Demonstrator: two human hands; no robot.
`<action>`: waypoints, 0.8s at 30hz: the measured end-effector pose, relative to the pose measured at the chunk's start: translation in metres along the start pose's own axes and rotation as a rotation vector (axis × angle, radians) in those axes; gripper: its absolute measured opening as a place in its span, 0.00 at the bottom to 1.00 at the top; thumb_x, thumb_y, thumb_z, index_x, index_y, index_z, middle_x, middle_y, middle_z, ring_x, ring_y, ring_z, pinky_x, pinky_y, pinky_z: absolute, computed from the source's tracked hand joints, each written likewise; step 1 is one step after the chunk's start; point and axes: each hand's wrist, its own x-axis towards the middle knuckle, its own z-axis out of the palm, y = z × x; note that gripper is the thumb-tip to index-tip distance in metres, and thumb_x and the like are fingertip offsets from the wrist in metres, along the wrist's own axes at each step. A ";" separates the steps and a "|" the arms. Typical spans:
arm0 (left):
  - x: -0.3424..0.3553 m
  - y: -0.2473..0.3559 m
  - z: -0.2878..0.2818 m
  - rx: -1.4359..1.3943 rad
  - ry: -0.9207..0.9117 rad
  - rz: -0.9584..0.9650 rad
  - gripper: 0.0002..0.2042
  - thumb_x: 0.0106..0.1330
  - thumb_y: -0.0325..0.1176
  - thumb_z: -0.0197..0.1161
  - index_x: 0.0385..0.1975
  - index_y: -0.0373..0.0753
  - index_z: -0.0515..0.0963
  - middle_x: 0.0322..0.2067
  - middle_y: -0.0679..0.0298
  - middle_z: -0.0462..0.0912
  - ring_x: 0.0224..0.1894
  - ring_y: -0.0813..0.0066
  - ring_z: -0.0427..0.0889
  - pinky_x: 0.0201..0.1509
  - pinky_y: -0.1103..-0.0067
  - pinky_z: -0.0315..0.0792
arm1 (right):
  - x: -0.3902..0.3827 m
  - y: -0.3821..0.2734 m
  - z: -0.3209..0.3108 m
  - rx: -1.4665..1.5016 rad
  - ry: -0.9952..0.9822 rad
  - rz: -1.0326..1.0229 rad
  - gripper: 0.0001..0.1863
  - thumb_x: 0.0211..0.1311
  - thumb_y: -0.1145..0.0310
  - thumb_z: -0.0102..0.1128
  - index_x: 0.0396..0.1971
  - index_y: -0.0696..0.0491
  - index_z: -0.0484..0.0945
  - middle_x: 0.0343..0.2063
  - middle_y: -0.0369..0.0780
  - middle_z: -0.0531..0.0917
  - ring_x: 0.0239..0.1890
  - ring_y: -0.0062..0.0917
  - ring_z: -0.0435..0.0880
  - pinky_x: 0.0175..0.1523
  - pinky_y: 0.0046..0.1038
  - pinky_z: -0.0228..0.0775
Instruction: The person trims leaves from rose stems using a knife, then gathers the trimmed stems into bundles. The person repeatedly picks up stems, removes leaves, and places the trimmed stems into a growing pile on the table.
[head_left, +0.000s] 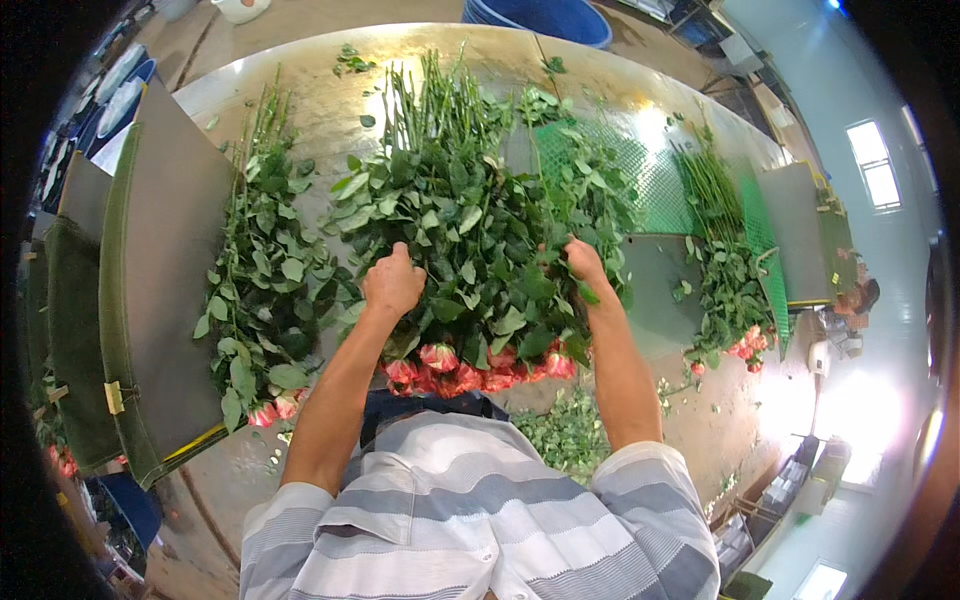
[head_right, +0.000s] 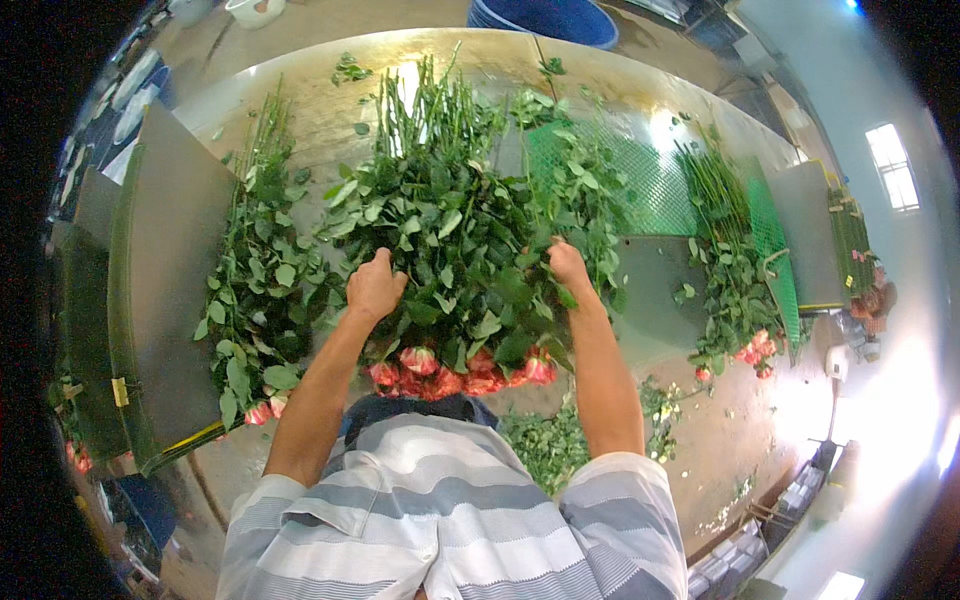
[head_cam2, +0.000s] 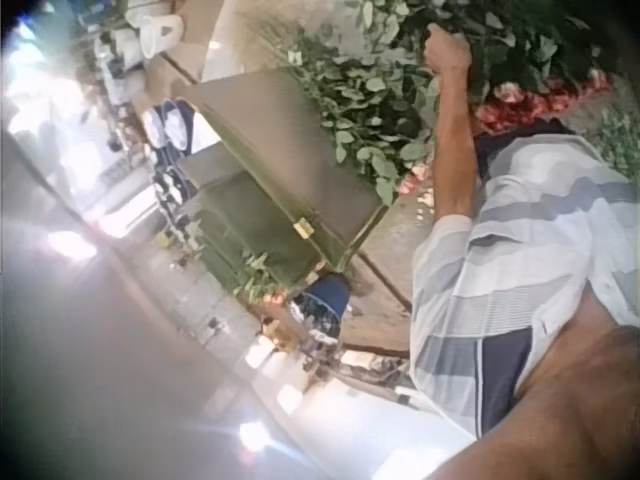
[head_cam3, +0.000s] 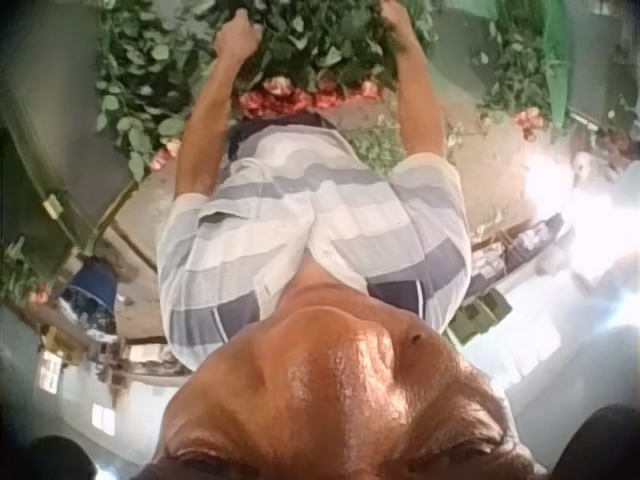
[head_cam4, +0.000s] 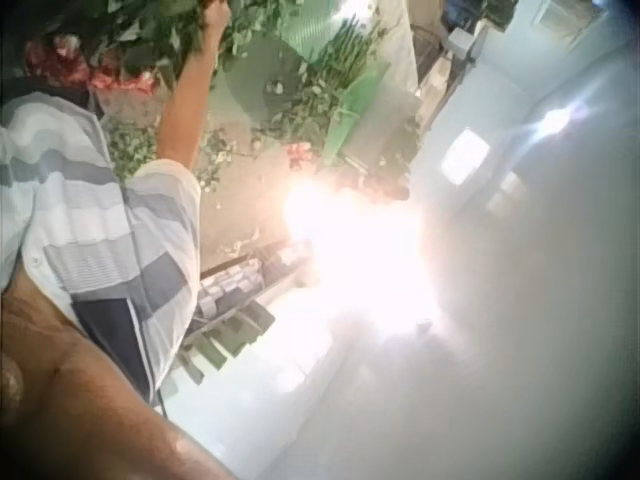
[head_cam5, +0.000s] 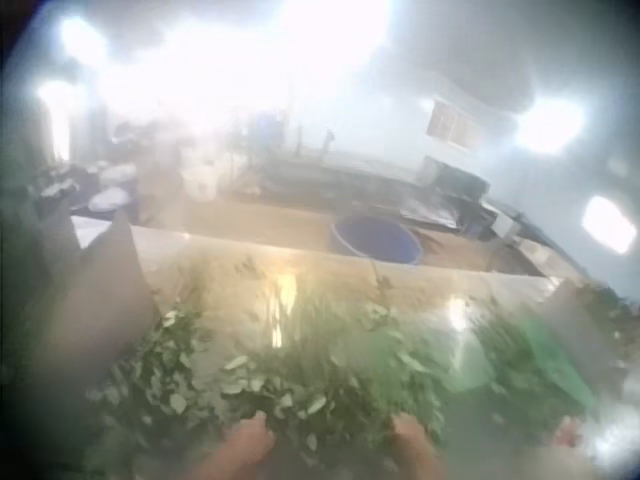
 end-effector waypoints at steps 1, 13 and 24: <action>0.002 -0.003 -0.001 -0.025 -0.029 0.004 0.21 0.59 0.38 0.58 0.49 0.34 0.67 0.36 0.52 0.79 0.36 0.51 0.76 0.43 0.64 0.70 | 0.002 -0.004 -0.004 -0.089 0.085 -0.068 0.17 0.60 0.70 0.48 0.48 0.59 0.73 0.32 0.40 0.80 0.28 0.24 0.77 0.32 0.28 0.69; 0.002 -0.037 -0.037 -0.896 -0.255 -0.088 0.23 0.61 0.41 0.58 0.53 0.35 0.69 0.46 0.62 0.76 0.46 0.73 0.74 0.52 0.77 0.66 | -0.072 -0.057 0.114 -0.650 0.256 -0.944 0.15 0.59 0.71 0.50 0.45 0.57 0.73 0.42 0.48 0.77 0.45 0.38 0.76 0.51 0.35 0.67; 0.005 -0.081 -0.041 -1.004 -0.188 -0.062 0.21 0.61 0.36 0.58 0.53 0.35 0.68 0.47 0.64 0.74 0.49 0.74 0.70 0.55 0.76 0.61 | -0.054 -0.038 0.151 -1.554 -0.078 -0.699 0.15 0.61 0.57 0.49 0.30 0.54 0.77 0.26 0.43 0.81 0.37 0.36 0.78 0.46 0.38 0.63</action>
